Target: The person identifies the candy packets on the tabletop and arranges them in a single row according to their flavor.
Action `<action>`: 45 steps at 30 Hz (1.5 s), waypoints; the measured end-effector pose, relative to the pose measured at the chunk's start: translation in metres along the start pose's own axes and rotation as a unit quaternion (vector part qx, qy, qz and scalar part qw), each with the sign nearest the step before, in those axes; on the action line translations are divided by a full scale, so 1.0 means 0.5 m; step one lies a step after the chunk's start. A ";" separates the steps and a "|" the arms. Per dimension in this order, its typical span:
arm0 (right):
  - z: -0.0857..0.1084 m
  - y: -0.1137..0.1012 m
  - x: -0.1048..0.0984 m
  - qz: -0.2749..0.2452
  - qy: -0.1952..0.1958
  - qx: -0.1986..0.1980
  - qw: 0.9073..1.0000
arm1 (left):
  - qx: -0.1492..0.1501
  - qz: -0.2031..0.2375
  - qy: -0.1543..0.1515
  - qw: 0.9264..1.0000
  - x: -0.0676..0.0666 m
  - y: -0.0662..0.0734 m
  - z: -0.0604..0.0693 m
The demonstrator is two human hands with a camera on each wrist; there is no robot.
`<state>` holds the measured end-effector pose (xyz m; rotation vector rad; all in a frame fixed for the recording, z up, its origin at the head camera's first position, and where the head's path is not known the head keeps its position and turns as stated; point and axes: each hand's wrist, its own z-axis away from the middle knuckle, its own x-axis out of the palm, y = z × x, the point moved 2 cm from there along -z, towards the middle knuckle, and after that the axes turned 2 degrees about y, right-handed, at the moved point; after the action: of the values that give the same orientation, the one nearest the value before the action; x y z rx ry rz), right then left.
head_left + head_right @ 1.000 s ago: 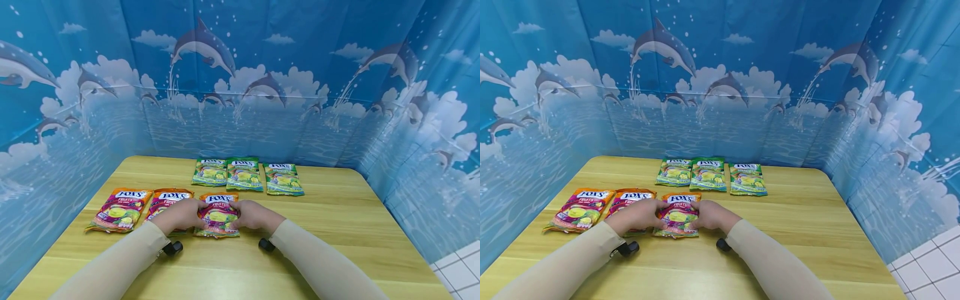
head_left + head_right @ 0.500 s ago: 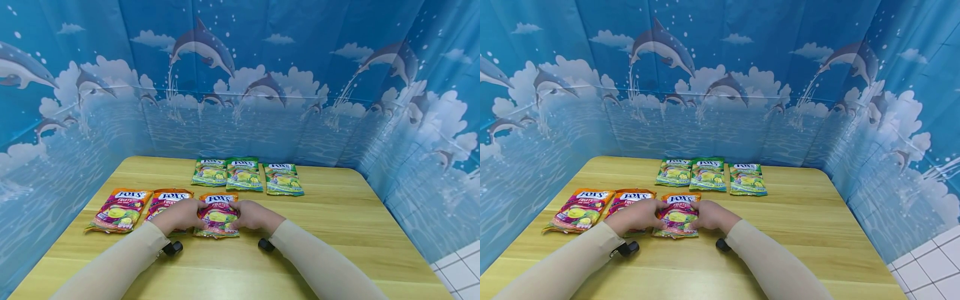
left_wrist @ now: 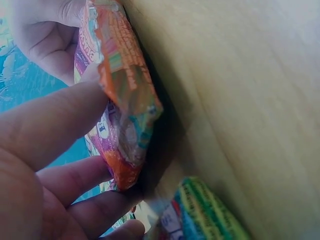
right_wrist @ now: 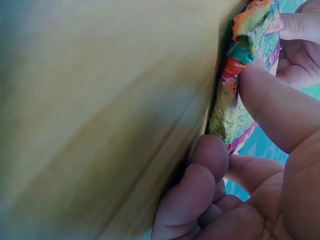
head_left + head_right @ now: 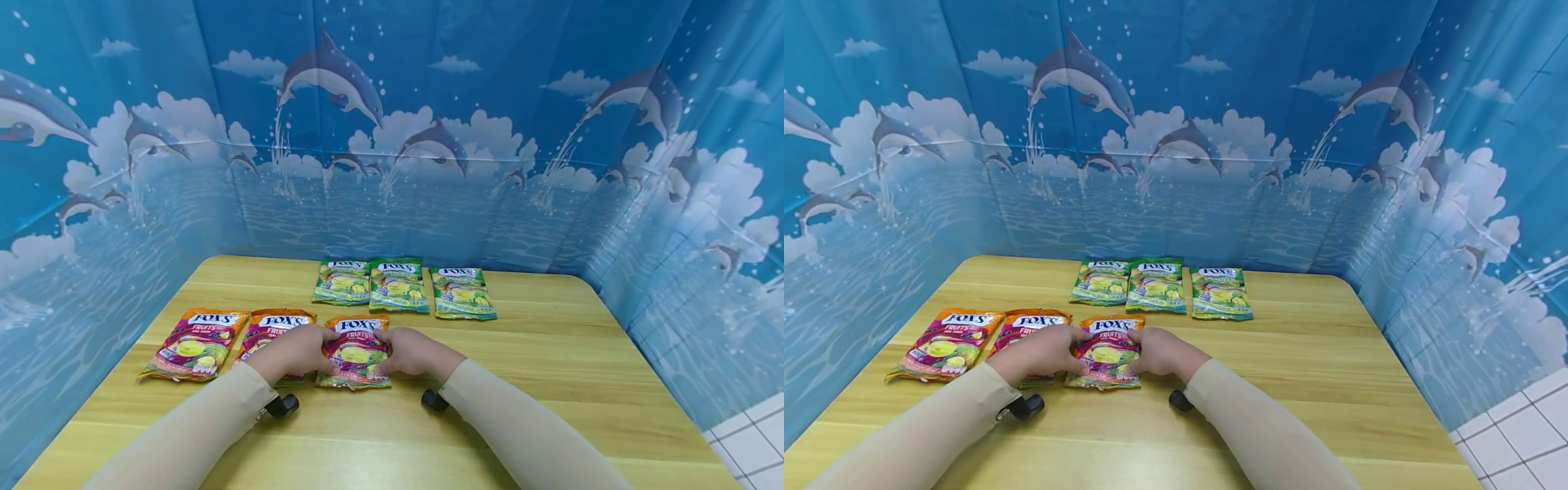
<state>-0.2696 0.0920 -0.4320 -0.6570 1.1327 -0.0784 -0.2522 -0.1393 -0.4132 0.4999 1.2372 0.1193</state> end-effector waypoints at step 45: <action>-0.212 -0.036 -0.102 -0.026 0.132 0.014 0.991 | -0.074 0.086 0.031 0.993 -0.128 -0.079 -0.216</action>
<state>-0.3784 0.0493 -0.4084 -0.6644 1.3657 -0.2318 -0.3805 -0.1647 -0.3997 0.4772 1.2335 0.3725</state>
